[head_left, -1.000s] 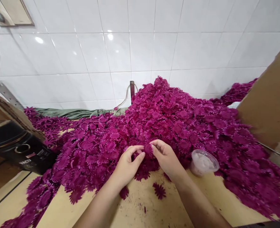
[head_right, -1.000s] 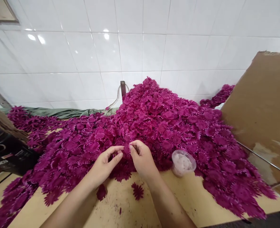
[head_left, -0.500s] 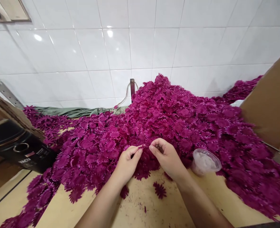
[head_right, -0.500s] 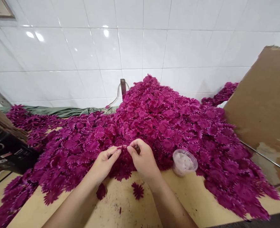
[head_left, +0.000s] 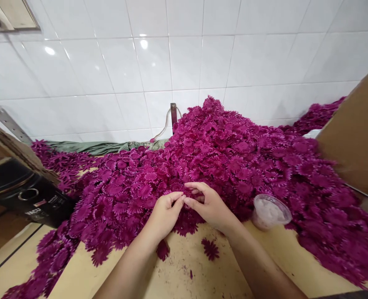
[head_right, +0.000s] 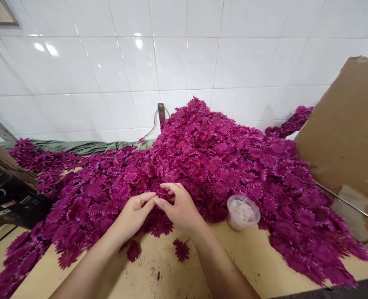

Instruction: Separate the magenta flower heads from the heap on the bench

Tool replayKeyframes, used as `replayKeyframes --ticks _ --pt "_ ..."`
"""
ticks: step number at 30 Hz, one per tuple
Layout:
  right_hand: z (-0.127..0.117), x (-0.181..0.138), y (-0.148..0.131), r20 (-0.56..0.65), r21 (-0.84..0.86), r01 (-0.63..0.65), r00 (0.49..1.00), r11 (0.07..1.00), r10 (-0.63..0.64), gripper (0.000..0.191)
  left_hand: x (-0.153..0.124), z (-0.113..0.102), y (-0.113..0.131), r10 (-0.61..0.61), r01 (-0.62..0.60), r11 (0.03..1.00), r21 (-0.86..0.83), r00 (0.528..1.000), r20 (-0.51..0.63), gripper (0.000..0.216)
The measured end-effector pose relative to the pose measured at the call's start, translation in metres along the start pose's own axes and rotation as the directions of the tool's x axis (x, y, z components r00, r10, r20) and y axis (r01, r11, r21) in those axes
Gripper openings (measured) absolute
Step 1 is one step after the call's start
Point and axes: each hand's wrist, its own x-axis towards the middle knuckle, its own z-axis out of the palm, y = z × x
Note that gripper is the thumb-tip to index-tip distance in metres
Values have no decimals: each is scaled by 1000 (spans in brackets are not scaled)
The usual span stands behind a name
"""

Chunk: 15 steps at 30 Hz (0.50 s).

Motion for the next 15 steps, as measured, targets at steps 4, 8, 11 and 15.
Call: replayKeyframes --ticks 4,8,11,15 --pt "-2 -1 -2 53 -21 6 999 1000 -5 21 2 -4 0 -10 11 999 47 1000 -28 19" --pt "-2 -1 -4 20 -23 13 1000 1000 -12 9 4 -6 -1 -21 24 995 94 999 -30 27" --pt "1 1 -4 -2 17 17 1000 1000 -17 5 5 -4 -1 -34 40 988 152 999 -42 30" --pt "5 3 -2 -44 125 -47 998 991 52 10 6 -1 -3 -40 48 980 194 998 -45 33"
